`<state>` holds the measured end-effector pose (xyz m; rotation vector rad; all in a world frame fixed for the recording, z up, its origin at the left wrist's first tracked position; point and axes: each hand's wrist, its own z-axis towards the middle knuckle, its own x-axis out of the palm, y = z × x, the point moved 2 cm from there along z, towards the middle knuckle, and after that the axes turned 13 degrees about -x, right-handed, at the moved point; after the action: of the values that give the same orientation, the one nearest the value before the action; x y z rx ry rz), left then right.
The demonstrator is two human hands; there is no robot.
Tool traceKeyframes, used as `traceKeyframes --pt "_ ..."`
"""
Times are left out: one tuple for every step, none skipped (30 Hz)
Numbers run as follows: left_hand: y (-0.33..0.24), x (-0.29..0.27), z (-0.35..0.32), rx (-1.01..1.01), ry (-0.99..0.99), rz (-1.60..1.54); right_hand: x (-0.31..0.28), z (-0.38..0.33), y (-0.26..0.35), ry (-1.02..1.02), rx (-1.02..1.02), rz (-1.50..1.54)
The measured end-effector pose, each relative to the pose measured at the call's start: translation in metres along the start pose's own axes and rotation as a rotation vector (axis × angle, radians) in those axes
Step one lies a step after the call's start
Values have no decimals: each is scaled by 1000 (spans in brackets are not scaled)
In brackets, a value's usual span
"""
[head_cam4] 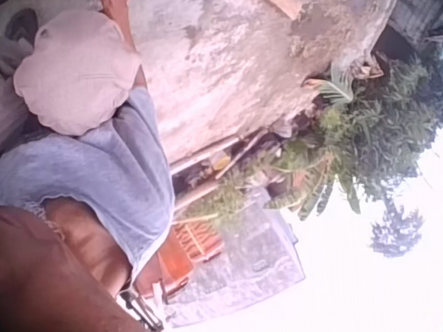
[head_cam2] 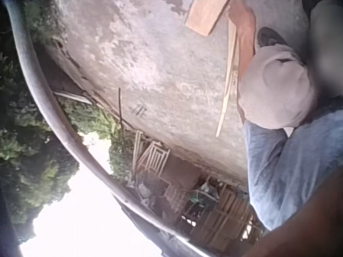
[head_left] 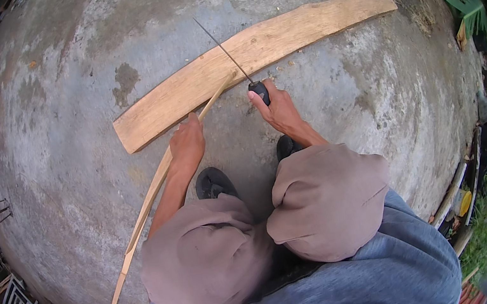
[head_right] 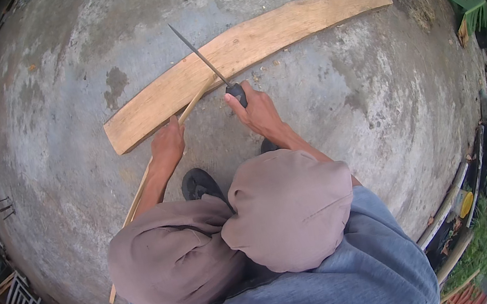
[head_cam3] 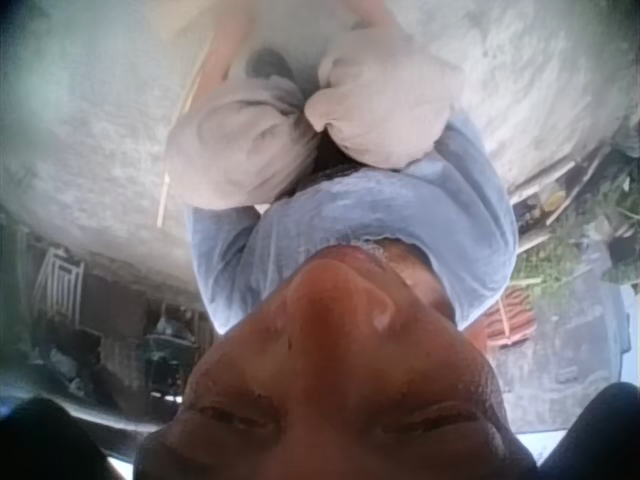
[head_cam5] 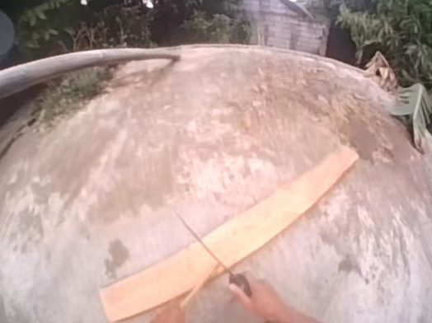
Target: The person picks up a machete and a long bamboo strip, then squats on the ground. They use the machete to repeatedly cut the bamboo strip into shorter pieces on a wooden plank.
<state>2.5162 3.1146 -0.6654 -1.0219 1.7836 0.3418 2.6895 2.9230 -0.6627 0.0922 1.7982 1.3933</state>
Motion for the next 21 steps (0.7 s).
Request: traceKeyframes --pt "-6 3 2 9 7 -5 5 0 -28 11 32 -77" --pt "-3 5 3 4 7 -2 10 4 -33 28 56 -141" --pt "0 7 5 0 8 0 11 6 -40 47 101 -70" --pt "3 4 6 -8 -8 2 13 11 -36 77 136 11" --pt "5 6 3 -8 -6 -1 12 7 -31 110 191 85" --pt "7 8 0 -8 -3 -3 10 3 -22 81 141 88" --pt "6 9 -1 -21 10 -7 6 1 -8 46 90 88" --pt "6 9 -1 -35 24 -10 5 0 0 11 38 88" --pt "6 10 -2 -49 38 -13 9 -1 0 -20 33 95" --pt "5 10 -1 -48 45 -23 10 0 1 -57 23 97" --pt "6 12 0 -47 51 -32 10 0 0 -93 14 100" --pt "6 14 1 -47 58 -42 15 -1 -13 -39 64 82" --pt "3 16 4 -33 53 -44 18 1 -34 5 113 58" --pt "4 19 5 -28 48 -42 19 5 -38 57 159 41" --pt "5 21 7 -24 42 -40 18 8 -41 39 135 61" --pt "11 24 3 -40 57 -36 19 3 -31 43 124 91" --pt "12 21 4 -46 64 -35 17 3 -21 36 105 115" --pt "14 20 4 -53 70 -33 18 2 -15 8 83 114" --pt "13 20 4 -54 76 -35 16 1 -10 -28 61 106" --pt "11 20 4 -56 81 -36 14 1 -7 -62 39 100" --pt "10 20 4 -58 85 -37 19 0 -17 -12 85 83"
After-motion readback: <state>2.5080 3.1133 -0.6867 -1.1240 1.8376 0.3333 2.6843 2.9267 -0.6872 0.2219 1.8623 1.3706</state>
